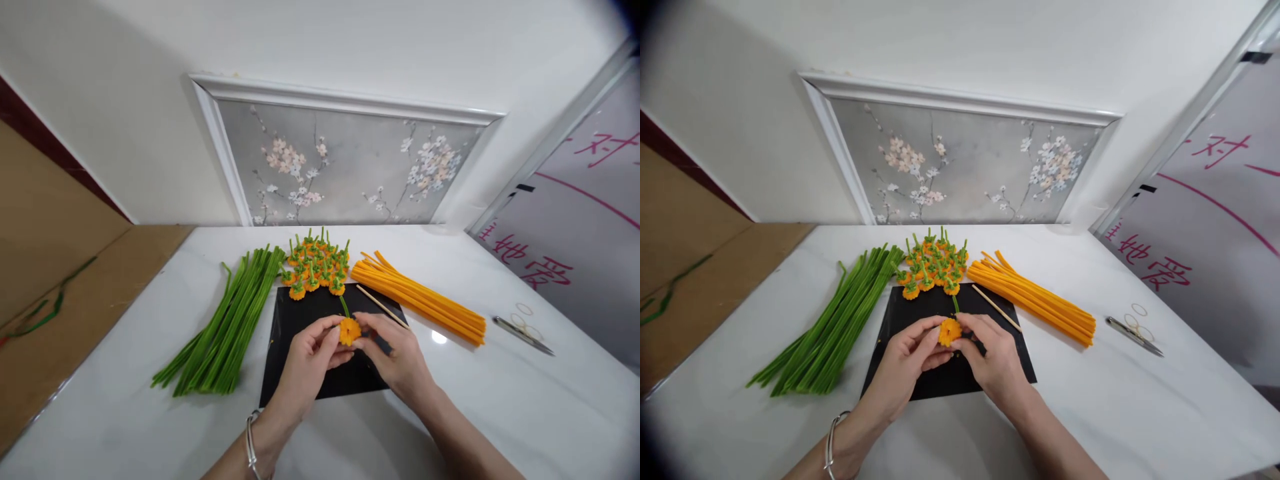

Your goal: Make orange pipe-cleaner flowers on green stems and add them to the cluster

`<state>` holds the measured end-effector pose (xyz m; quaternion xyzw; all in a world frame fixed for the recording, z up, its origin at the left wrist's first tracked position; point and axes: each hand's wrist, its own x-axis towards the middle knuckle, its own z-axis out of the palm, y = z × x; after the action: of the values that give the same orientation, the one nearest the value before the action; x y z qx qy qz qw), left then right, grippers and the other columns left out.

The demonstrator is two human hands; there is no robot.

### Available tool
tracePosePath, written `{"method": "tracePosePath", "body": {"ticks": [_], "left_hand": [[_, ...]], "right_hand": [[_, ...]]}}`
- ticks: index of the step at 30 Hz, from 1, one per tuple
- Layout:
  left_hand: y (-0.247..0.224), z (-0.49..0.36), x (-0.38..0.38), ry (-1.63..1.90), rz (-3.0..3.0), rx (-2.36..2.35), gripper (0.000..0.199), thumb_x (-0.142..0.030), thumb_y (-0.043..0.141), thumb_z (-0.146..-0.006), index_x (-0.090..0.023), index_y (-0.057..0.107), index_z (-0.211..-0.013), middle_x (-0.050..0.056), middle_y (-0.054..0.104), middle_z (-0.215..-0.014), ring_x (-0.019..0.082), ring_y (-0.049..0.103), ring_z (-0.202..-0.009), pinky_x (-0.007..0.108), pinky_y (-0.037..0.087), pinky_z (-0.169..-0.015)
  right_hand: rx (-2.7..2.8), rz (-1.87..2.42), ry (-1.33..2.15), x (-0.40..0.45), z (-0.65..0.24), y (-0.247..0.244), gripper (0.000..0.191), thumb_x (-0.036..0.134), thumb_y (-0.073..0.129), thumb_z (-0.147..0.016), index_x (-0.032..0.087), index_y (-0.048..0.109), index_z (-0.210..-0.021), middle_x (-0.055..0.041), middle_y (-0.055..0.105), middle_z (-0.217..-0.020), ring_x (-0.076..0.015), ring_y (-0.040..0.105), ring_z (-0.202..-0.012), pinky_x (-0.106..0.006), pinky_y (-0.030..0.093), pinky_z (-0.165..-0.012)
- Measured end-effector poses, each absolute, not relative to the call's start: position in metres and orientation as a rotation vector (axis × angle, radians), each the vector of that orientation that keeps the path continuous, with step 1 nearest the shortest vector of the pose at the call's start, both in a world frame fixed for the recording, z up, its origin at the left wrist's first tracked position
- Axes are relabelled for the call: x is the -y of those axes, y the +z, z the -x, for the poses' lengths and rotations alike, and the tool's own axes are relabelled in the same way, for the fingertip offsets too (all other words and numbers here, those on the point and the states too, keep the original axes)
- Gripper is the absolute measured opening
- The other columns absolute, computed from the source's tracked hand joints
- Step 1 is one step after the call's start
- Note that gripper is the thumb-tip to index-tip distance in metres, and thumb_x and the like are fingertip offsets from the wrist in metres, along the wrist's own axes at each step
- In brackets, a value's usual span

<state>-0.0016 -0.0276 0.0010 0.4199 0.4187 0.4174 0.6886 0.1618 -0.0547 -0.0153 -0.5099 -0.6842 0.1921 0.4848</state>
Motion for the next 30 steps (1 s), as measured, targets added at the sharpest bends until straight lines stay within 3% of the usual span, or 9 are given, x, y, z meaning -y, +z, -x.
{"method": "tracePosePath", "body": {"ticks": [4,7,12,16,20,25,30], "left_hand": [[0.002,0.003,0.028,0.839,-1.074,-0.838,0.041,-0.033,0.072,-0.077,-0.018,0.066,-0.114,0.007,0.073,-0.098,0.02,0.07,-0.086,0.031,0.058,-0.078],[0.0,0.005,0.027,0.805,-1.142,-0.773,0.038,-0.026,0.071,-0.078,-0.02,0.065,-0.114,0.005,0.073,-0.099,0.018,0.069,-0.086,0.028,0.057,-0.077],[-0.001,0.005,0.027,0.822,-1.195,-0.797,0.031,-0.023,0.071,-0.078,-0.017,0.064,-0.107,0.004,0.073,-0.088,0.014,0.066,-0.074,0.025,0.055,-0.072],[0.002,0.004,0.027,0.839,-1.113,-0.806,0.035,-0.023,0.075,-0.074,-0.017,0.062,-0.107,0.005,0.073,-0.093,0.015,0.068,-0.078,0.026,0.056,-0.072],[0.007,0.007,0.027,0.848,-0.941,-0.79,0.037,-0.021,0.077,-0.073,-0.018,0.06,-0.106,0.004,0.072,-0.095,0.016,0.07,-0.082,0.024,0.057,-0.075],[0.008,0.015,0.023,0.866,-0.593,-0.657,0.034,-0.014,0.077,-0.073,-0.017,0.063,-0.104,0.001,0.069,-0.081,0.01,0.068,-0.07,0.016,0.057,-0.065],[0.006,0.016,0.019,0.86,-0.362,-0.562,0.006,-0.007,0.066,-0.081,-0.011,0.066,-0.087,0.002,0.066,-0.078,0.005,0.064,-0.064,0.013,0.057,-0.062]], "right_hand": [[1.537,1.216,0.641,0.053,-0.16,-0.017,0.015,0.022,0.061,-0.085,0.022,0.068,-0.098,-0.0056,0.068,-0.09,-0.0184,0.064,-0.08,-0.031,0.054,-0.073],[1.38,1.133,0.906,0.052,-0.162,-0.02,0.023,0.027,0.065,-0.082,0.023,0.066,-0.104,-0.0029,0.066,-0.085,-0.0161,0.063,-0.072,-0.028,0.055,-0.066],[1.33,1.093,1.038,0.051,-0.162,-0.023,0.028,0.031,0.072,-0.075,0.023,0.069,-0.101,-0.002,0.062,-0.085,-0.0156,0.061,-0.074,-0.027,0.054,-0.068],[1.369,1.092,1.034,0.049,-0.165,-0.024,0.035,0.035,0.074,-0.074,0.022,0.067,-0.106,-0.0024,0.063,-0.088,-0.0162,0.06,-0.076,-0.028,0.053,-0.07],[1.455,1.092,0.884,0.045,-0.175,-0.024,0.049,0.034,0.068,-0.081,0.024,0.056,-0.127,-0.0036,0.064,-0.094,-0.0162,0.06,-0.08,-0.028,0.052,-0.071],[1.53,1.167,0.431,0.044,-0.18,-0.021,0.027,0.026,0.056,-0.089,0.024,0.061,-0.116,-0.0067,0.064,-0.099,-0.0195,0.061,-0.089,-0.033,0.051,-0.075],[1.738,1.118,0.105,0.048,-0.171,-0.01,0.025,0.026,0.061,-0.086,0.023,0.063,-0.11,-0.0081,0.068,-0.103,-0.0245,0.06,-0.1,-0.042,0.044,-0.09]]}}
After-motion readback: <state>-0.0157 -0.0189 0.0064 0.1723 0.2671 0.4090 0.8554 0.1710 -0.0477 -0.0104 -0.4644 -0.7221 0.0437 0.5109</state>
